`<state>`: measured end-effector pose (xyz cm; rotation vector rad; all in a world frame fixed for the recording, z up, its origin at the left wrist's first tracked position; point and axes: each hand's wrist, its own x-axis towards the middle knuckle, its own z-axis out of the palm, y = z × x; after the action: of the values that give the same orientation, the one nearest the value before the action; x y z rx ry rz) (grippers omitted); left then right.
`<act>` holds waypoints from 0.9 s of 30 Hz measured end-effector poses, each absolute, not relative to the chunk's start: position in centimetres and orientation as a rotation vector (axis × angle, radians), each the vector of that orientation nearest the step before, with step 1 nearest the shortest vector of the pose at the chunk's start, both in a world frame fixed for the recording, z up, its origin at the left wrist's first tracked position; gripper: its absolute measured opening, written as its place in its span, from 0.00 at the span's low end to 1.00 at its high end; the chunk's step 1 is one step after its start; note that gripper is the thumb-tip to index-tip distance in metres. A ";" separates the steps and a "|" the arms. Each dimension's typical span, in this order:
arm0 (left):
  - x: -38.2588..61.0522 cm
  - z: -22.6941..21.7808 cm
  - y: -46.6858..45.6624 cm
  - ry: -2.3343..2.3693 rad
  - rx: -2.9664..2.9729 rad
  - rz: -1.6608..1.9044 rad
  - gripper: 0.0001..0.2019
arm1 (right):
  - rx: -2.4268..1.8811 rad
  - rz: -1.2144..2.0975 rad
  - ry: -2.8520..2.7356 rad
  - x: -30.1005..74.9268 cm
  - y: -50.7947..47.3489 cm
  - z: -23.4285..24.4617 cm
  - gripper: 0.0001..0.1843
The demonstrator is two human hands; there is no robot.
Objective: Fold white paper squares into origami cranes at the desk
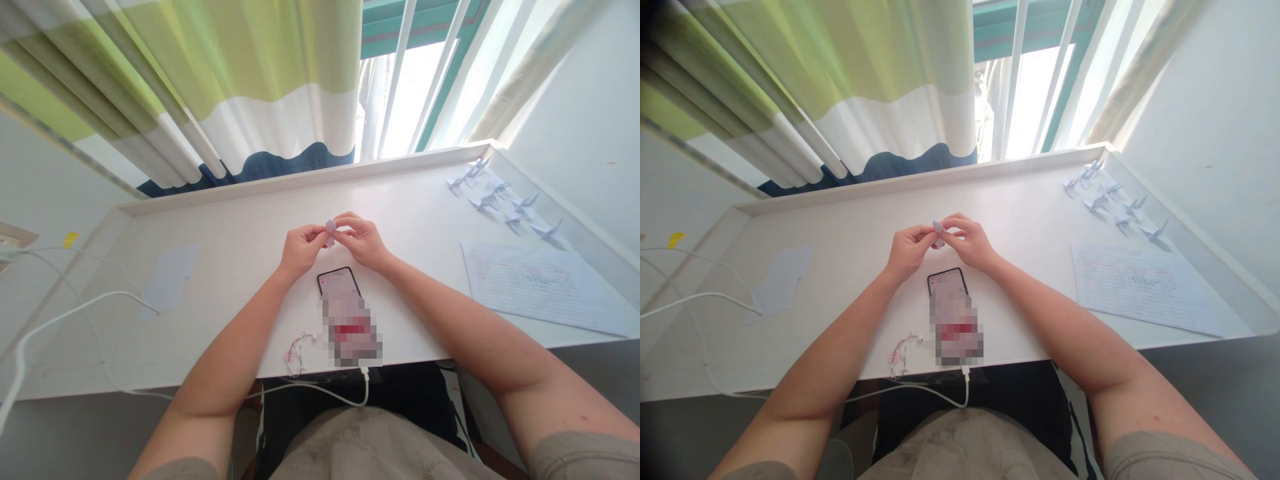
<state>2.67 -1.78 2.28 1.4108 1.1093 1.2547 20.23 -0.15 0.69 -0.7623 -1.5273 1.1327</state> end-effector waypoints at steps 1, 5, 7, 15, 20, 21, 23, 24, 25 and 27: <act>2.7 2.3 -1.8 1.106 1.410 1.259 0.11 | -0.747 1.136 -1.531 20.2 -0.2 0.7 0.15; 2.7 2.3 -1.8 1.097 1.410 1.280 0.10 | -0.726 1.064 -1.566 20.3 -0.2 0.9 0.10; 2.8 2.3 -1.7 1.083 1.414 1.298 0.10 | -0.723 0.972 -1.612 20.4 -0.2 1.0 0.09; 3.0 2.3 -1.9 1.044 1.388 1.356 0.11 | -0.720 0.733 -1.746 20.8 0.2 0.8 0.08; 2.8 2.6 -2.0 0.970 1.359 1.313 0.15 | -0.701 0.704 -1.691 20.9 0.1 0.9 0.08; 2.8 2.6 -2.0 0.959 1.360 1.310 0.16 | -0.709 0.717 -1.673 20.8 -0.1 1.1 0.07; 2.8 2.5 -1.9 0.945 1.360 1.308 0.17 | -0.730 0.778 -1.644 20.8 -0.3 1.3 0.06; 2.8 2.4 -1.9 0.942 1.360 1.310 0.17 | -0.738 0.823 -1.627 20.7 -0.5 1.4 0.06; 2.8 2.4 -1.9 0.946 1.362 1.315 0.17 | -0.744 0.872 -1.602 20.6 -0.6 1.5 0.06; 2.9 2.3 -1.9 0.968 1.370 1.334 0.17 | -0.758 0.962 -1.533 20.5 -0.7 1.5 0.07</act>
<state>2.90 -1.94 2.33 1.3702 0.9685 1.3342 20.50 -0.68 1.49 -0.7577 -1.5330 0.9622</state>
